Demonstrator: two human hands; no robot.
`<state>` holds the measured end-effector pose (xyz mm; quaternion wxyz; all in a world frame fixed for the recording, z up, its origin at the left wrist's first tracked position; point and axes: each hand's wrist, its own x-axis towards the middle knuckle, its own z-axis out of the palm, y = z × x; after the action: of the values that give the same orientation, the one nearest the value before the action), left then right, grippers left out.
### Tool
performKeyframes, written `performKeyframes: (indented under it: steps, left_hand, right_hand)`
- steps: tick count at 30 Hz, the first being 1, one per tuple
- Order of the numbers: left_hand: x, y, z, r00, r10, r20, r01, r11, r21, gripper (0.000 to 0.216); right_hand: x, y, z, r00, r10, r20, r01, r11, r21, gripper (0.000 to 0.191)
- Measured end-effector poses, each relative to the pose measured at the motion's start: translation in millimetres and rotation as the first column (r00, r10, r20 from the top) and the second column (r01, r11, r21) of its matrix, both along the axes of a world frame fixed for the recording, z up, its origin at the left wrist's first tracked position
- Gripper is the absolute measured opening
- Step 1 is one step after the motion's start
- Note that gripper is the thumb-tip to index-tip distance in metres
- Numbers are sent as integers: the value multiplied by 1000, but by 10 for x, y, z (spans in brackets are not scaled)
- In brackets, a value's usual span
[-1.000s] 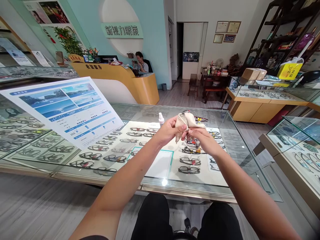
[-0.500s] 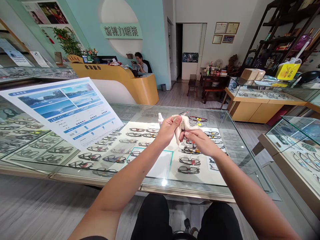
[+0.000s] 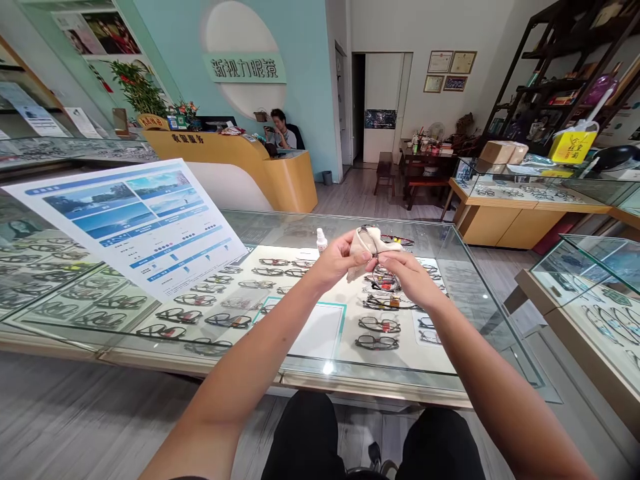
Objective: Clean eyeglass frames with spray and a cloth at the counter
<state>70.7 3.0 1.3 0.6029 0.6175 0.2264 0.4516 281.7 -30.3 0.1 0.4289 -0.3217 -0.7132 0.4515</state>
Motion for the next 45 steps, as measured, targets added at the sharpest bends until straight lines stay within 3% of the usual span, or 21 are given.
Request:
performKeyframes:
  steps: [6,12,17,21,24,30,35,41,45]
  left_hand:
    - [59,-12,-18,999,44,28,-45,998,53,47]
    - [120,-18,-58,969,234,80,-235,972,10,60]
    - [114,55,-104,971,232,60,-230,972,-42,66]
    - [85,114,-111,948,284,145,-274,958,-83,63]
    - [56,137,-119,944,305,122,-298,951,-77,64]
    - [54,93,-155,971,224,-88,-227,974,-16,69]
    - [65,72,-196,975,72,-210,-65,997,41,72]
    - [118,38,-222,974,-59,-219,76,995,67,70]
    - [183,-17,-225,979,-61,-193,81,992,95,69]
  right_hand:
    - [-36,-20,-22,999,43,16,-43,999,2,40]
    - [-78,-47,-27,998,23,54,-24,999,27,42]
    - [-92,-18,-53,999,32,16,-32,999,18,40]
    - [-53,-5,-22,998,-43,-55,47,996,76,39]
    - [-4,4,-1,983,-133,-126,146,984,99,38]
    - [57,90,-69,936,-224,-271,253,964,80,33]
    - [31,118,-101,938,-224,-265,249,967,63,34]
    - [-11,76,-71,954,-181,-239,198,979,50,42]
    - [-60,46,-63,962,-172,-211,190,979,67,46]
